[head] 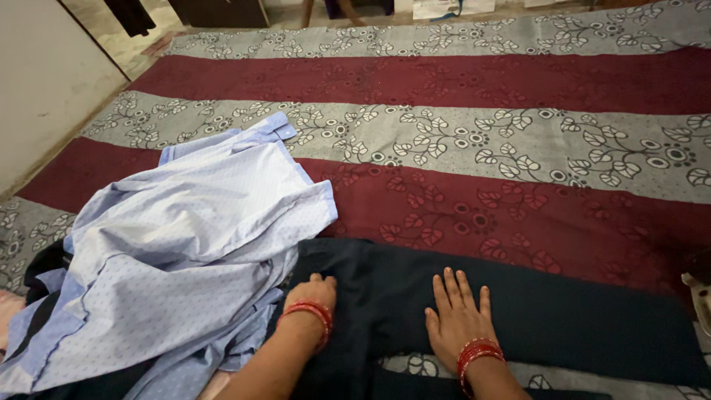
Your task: The person irons a pair of dark trousers laid out on a bed. They use an electric iron to smooth the fabric, moving it back and forth along the legs and waist area. The person adjusts the trousers with their hands between ironing passes to ensure even coverage.
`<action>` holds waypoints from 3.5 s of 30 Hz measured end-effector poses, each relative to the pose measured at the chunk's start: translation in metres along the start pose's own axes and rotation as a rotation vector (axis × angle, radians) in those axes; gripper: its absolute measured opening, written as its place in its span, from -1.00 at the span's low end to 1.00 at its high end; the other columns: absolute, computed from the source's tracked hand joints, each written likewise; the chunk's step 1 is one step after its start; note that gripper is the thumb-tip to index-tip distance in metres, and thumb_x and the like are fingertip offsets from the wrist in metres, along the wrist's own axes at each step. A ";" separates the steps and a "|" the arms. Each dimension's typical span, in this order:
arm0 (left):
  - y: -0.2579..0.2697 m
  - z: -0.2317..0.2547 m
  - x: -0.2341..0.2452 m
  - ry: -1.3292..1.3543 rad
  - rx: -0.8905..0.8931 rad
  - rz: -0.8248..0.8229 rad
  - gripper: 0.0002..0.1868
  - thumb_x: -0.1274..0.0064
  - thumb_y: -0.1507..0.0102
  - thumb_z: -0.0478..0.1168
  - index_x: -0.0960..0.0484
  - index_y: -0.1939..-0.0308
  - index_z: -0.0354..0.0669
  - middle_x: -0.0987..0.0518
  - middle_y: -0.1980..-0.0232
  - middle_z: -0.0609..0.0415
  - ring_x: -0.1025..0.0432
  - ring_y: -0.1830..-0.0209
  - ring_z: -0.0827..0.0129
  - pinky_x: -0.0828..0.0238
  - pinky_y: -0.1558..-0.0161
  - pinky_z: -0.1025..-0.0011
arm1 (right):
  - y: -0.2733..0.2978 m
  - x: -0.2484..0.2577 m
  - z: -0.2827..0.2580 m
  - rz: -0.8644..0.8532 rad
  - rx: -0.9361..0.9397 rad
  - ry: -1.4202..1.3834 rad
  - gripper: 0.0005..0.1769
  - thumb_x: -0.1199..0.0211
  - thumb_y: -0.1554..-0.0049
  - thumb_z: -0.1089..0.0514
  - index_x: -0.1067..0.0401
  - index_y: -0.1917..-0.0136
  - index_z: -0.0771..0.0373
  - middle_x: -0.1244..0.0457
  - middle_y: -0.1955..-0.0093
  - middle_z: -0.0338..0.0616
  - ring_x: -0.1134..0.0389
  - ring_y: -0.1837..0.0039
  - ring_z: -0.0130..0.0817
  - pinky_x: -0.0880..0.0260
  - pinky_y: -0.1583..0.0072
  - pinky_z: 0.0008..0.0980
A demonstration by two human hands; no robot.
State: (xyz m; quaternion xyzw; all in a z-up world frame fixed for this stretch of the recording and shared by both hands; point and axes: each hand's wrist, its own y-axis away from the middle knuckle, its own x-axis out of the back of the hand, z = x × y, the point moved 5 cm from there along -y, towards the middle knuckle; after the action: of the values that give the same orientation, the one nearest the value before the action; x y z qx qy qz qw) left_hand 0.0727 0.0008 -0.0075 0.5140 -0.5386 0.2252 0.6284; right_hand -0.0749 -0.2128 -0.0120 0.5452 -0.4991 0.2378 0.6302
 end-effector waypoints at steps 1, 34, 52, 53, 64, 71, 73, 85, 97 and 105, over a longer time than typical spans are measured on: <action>-0.008 -0.007 -0.005 0.000 -0.012 0.023 -0.68 0.06 -0.33 -0.32 -0.49 -0.18 -0.10 -0.46 -0.21 -0.19 -0.52 -0.12 -0.07 -0.53 -0.07 0.13 | 0.000 0.001 0.000 0.011 0.002 -0.002 -0.23 0.40 -0.31 -0.20 0.39 -0.67 0.08 0.52 -0.74 -0.22 0.60 -0.71 -0.28 0.58 -0.60 0.08; -0.015 0.112 -0.018 -0.010 -0.082 0.205 -0.27 0.20 -0.34 -0.03 -0.08 -0.54 -0.27 0.09 -0.62 -0.31 0.26 -0.62 -0.18 0.30 -0.46 -0.20 | -0.005 -0.006 0.004 0.108 0.028 -0.003 -0.23 0.29 -0.29 -0.21 0.30 -0.65 0.10 0.44 -0.73 -0.17 0.52 -0.71 -0.23 0.53 -0.58 0.12; -0.048 0.103 0.018 0.037 -0.257 0.502 -0.50 -0.02 -0.18 -0.21 -0.35 -0.19 -0.23 -0.27 -0.33 -0.20 -0.19 -0.36 -0.06 -0.10 -0.35 0.06 | -0.008 -0.015 0.005 0.213 0.074 0.012 -0.23 0.23 -0.27 -0.18 0.22 -0.64 0.15 0.37 -0.72 -0.10 0.45 -0.71 -0.16 0.48 -0.57 0.16; -0.035 0.122 0.011 0.150 -0.289 0.470 -0.55 -0.08 -0.14 -0.27 -0.46 -0.12 -0.24 -0.38 -0.25 -0.23 -0.31 -0.29 -0.09 -0.20 -0.31 0.06 | -0.007 -0.021 0.005 0.235 0.079 -0.018 -0.22 0.21 -0.25 -0.17 0.21 -0.63 0.15 0.36 -0.71 -0.10 0.44 -0.70 -0.16 0.48 -0.56 0.17; -0.009 0.136 -0.040 0.330 -0.114 0.298 -0.14 0.34 -0.36 0.22 0.06 -0.59 -0.20 0.19 -0.70 -0.07 0.37 -0.68 -0.01 0.52 -0.53 -0.16 | -0.015 -0.024 0.011 0.371 0.122 -0.067 -0.22 0.16 -0.22 -0.17 0.10 -0.62 0.16 0.28 -0.70 -0.04 0.38 -0.69 -0.12 0.46 -0.55 0.20; -0.021 0.103 -0.015 0.217 0.133 0.119 0.05 0.38 -0.29 0.45 0.23 -0.61 -0.17 0.30 -0.69 -0.12 0.42 -0.68 0.07 0.57 -0.52 -0.14 | -0.012 -0.020 0.008 0.351 0.116 -0.056 -0.21 0.19 -0.23 -0.18 0.13 -0.63 0.16 0.31 -0.71 -0.06 0.41 -0.70 -0.15 0.47 -0.55 0.17; -0.029 0.077 -0.011 0.201 0.192 0.052 0.07 0.40 -0.29 0.47 0.26 -0.61 -0.18 0.32 -0.69 -0.10 0.41 -0.69 0.12 0.58 -0.52 -0.16 | -0.011 -0.021 0.008 0.335 0.109 -0.050 -0.21 0.22 -0.23 -0.18 0.16 -0.63 0.15 0.33 -0.71 -0.09 0.43 -0.69 -0.16 0.49 -0.55 0.16; -0.006 0.149 -0.015 0.241 -0.087 0.173 -0.15 0.20 -0.31 0.00 0.05 -0.57 -0.39 0.18 -0.66 -0.31 0.29 -0.67 -0.08 0.37 -0.53 -0.06 | -0.013 -0.020 0.008 0.286 0.086 -0.022 -0.02 0.01 -0.10 -0.25 0.22 -0.65 0.09 0.37 -0.72 -0.11 0.47 -0.70 -0.16 0.52 -0.53 0.16; 0.047 0.129 -0.018 0.395 0.085 0.126 -0.02 0.33 -0.34 0.32 0.16 -0.57 -0.37 0.31 -0.65 -0.32 0.44 -0.66 -0.08 0.56 -0.54 -0.03 | -0.014 -0.023 0.010 0.313 0.076 0.011 -0.22 0.25 -0.24 -0.21 0.18 -0.64 0.10 0.34 -0.71 -0.12 0.42 -0.69 -0.19 0.46 -0.56 0.15; 0.011 0.056 -0.035 0.417 0.345 0.050 -0.11 0.32 -0.37 0.22 0.18 -0.59 -0.26 0.34 -0.70 -0.11 0.39 -0.69 0.13 0.33 -0.50 -0.25 | -0.015 -0.020 0.007 0.231 0.044 0.054 -0.20 0.30 -0.22 -0.22 0.27 -0.63 0.07 0.39 -0.75 -0.16 0.46 -0.67 -0.21 0.51 -0.54 0.12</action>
State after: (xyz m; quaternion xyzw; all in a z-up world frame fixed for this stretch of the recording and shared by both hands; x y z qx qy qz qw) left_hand 0.0272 -0.0350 -0.0408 0.5426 -0.3638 0.4300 0.6232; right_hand -0.0729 -0.2185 -0.0372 0.4912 -0.5362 0.3345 0.5995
